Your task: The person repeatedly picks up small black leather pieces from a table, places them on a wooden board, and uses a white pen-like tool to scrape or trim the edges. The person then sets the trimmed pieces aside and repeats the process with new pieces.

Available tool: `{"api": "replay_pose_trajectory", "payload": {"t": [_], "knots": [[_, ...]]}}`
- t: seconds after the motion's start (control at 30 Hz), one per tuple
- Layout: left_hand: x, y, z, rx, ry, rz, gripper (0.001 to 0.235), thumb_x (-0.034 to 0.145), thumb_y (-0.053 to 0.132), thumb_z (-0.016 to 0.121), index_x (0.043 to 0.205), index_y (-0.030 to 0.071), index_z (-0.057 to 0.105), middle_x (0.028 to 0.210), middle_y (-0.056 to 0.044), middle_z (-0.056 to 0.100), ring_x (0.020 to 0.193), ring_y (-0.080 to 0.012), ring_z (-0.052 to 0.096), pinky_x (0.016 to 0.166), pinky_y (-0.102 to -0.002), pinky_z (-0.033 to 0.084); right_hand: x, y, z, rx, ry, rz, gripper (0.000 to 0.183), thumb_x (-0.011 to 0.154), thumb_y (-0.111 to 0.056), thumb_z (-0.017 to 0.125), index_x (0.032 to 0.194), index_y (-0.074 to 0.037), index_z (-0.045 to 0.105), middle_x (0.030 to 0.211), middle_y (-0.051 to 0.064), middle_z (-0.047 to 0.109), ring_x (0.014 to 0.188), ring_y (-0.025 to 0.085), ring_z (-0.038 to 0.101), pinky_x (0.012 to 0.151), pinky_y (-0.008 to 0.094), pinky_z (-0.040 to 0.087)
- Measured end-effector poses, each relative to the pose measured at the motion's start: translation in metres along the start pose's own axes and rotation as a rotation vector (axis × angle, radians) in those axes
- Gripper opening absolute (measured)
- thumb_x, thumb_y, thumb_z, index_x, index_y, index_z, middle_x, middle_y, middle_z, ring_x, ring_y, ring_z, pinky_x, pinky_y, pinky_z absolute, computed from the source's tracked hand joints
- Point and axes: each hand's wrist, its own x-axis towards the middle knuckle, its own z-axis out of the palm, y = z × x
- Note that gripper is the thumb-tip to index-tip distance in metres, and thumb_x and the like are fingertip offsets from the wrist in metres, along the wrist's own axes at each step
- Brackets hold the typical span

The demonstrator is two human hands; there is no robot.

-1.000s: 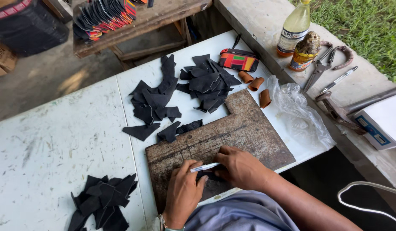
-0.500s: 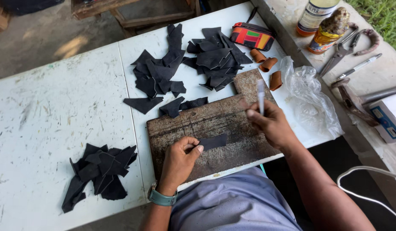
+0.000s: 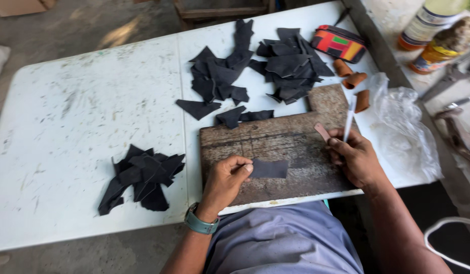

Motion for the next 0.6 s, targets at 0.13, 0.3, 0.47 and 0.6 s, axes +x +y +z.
{"api": "replay_pose_trajectory", "payload": {"t": [0.13, 0.3, 0.47, 0.6], "knots": [[-0.025, 0.008, -0.076, 0.19, 0.222, 0.011, 0.029, 0.092, 0.027, 0.072, 0.108, 0.004, 0.078, 0.085, -0.006, 0.077, 0.075, -0.0106, 0.073, 0.068, -0.027, 0.058, -0.002, 0.004, -0.003, -0.029, -0.004, -0.025, 0.019, 0.099, -0.004, 0.06, 0.117, 0.001, 0.064, 0.089, 0.006, 0.063, 0.067, 0.009, 0.051, 0.057, 0.025, 0.04], [-0.064, 0.032, -0.177, 0.838, 0.658, 0.013, 0.038, 0.092, 0.025, 0.072, 0.122, 0.003, 0.072, 0.113, -0.018, 0.071, 0.101, -0.0335, 0.069, 0.085, -0.044, 0.055, 0.001, 0.007, -0.006, -0.039, -0.006, -0.024, 0.02, 0.1, -0.004, 0.06, 0.118, 0.0, 0.064, 0.089, 0.006, 0.063, 0.066, 0.01, 0.051, 0.056, 0.025, 0.04], [-0.03, 0.04, -0.169, 0.869, 0.575, 0.08, 0.041, 0.092, 0.025, 0.076, 0.126, 0.003, 0.069, 0.128, -0.017, 0.065, 0.117, -0.0346, 0.065, 0.099, -0.045, 0.053, 0.003, 0.009, -0.007, -0.07, -0.017, -0.038, 0.02, 0.1, -0.004, 0.06, 0.119, 0.002, 0.064, 0.09, 0.008, 0.065, 0.067, 0.01, 0.052, 0.056, 0.025, 0.041], [0.06, 0.035, -0.132, 0.805, 0.358, 0.163, 0.044, 0.085, 0.026, 0.081, 0.122, 0.004, 0.069, 0.128, -0.015, 0.065, 0.116, -0.0338, 0.066, 0.098, -0.043, 0.054, 0.003, 0.009, -0.004, -0.096, 0.005, -0.024, 0.022, 0.098, -0.005, 0.061, 0.12, 0.001, 0.064, 0.09, 0.008, 0.066, 0.067, 0.01, 0.053, 0.056, 0.025, 0.041]]}}
